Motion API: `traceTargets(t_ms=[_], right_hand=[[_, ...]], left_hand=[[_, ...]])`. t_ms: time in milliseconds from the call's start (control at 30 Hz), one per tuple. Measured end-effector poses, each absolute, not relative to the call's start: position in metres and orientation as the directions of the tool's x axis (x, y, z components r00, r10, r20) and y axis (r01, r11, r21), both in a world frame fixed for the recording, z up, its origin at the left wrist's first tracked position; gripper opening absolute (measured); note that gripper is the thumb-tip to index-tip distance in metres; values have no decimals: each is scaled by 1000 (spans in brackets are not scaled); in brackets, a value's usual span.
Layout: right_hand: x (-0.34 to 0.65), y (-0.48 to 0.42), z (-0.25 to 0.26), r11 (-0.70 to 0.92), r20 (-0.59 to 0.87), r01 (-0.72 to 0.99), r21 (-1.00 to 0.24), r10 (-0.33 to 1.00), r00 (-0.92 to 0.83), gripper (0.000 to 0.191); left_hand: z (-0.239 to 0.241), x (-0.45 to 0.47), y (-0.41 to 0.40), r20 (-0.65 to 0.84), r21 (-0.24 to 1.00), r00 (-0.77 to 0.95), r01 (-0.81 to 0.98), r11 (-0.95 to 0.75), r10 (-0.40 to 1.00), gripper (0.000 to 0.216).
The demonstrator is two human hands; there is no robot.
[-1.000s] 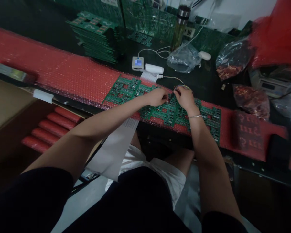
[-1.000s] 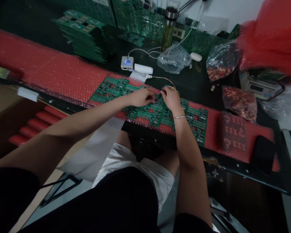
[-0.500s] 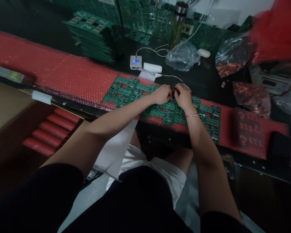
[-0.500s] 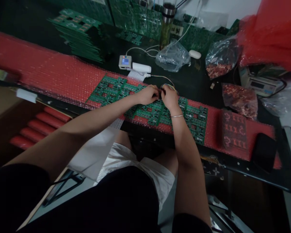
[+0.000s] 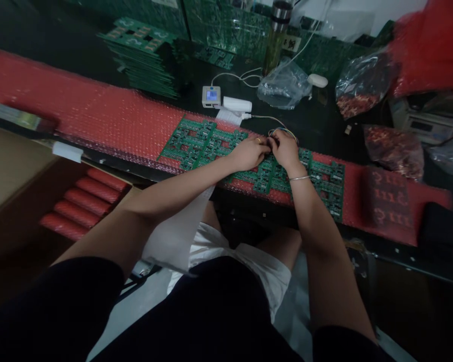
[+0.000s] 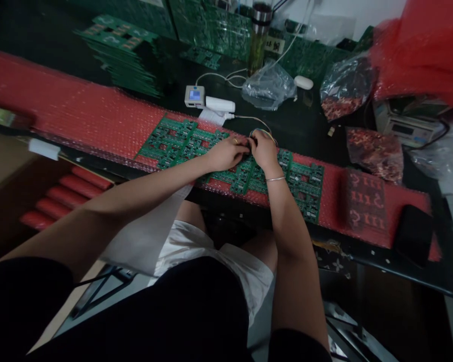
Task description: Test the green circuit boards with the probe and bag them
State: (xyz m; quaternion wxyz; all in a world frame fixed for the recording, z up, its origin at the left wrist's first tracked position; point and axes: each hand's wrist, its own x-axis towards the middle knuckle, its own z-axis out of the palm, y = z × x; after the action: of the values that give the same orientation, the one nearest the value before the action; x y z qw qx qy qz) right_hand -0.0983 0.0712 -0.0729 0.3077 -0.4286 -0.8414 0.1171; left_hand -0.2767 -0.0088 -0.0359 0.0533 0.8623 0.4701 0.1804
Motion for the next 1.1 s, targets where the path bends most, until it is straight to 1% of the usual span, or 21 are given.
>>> traceTargets(t_ms=[100,167,267,333,433,533,667,767,867,967,1100], right_hand=[[-98,73,-69,606,423,645,-467,793,-439,14],[-95,69,-60,620,465,630,-469,779,-420,20],[-84,45,-40,655,547,584,-479,743,-385,30],[-76,15,-31,669,555,559,-490,734,-392,35],[-68,-32,-29,664,495,565,-490,745,-447,38],[-63,-58,-39,642,442,601,-477,766,-467,39],[-63,-57,-53,623,426,637,-455,780,-458,39],[-66,-51,-57,625,404,653,-429,779,-480,38],[-67,-49,-59,630,382,665,-400,774,-504,38],[-67,-50,-59,642,388,666,-381,764,-515,40],[-68,-50,-60,654,408,660,-369,752,-518,42]], left_hand=[[-36,-280,-17,198,194,559,783,-591,806,38],[-37,-280,-17,169,191,557,791,-582,813,39],[-40,-281,-15,162,257,546,781,-569,822,43],[-43,-285,-16,188,337,539,750,-569,821,47],[-44,-297,-32,272,467,470,699,-542,840,49],[-37,-317,-69,316,549,364,683,-481,876,46],[-30,-350,-130,311,562,261,725,-398,914,29],[-40,-373,-168,340,556,187,751,-357,922,17],[-59,-390,-195,352,581,102,756,-302,930,17],[-73,-401,-213,369,603,63,743,-291,927,19],[-78,-409,-225,286,638,51,735,-230,957,23]])
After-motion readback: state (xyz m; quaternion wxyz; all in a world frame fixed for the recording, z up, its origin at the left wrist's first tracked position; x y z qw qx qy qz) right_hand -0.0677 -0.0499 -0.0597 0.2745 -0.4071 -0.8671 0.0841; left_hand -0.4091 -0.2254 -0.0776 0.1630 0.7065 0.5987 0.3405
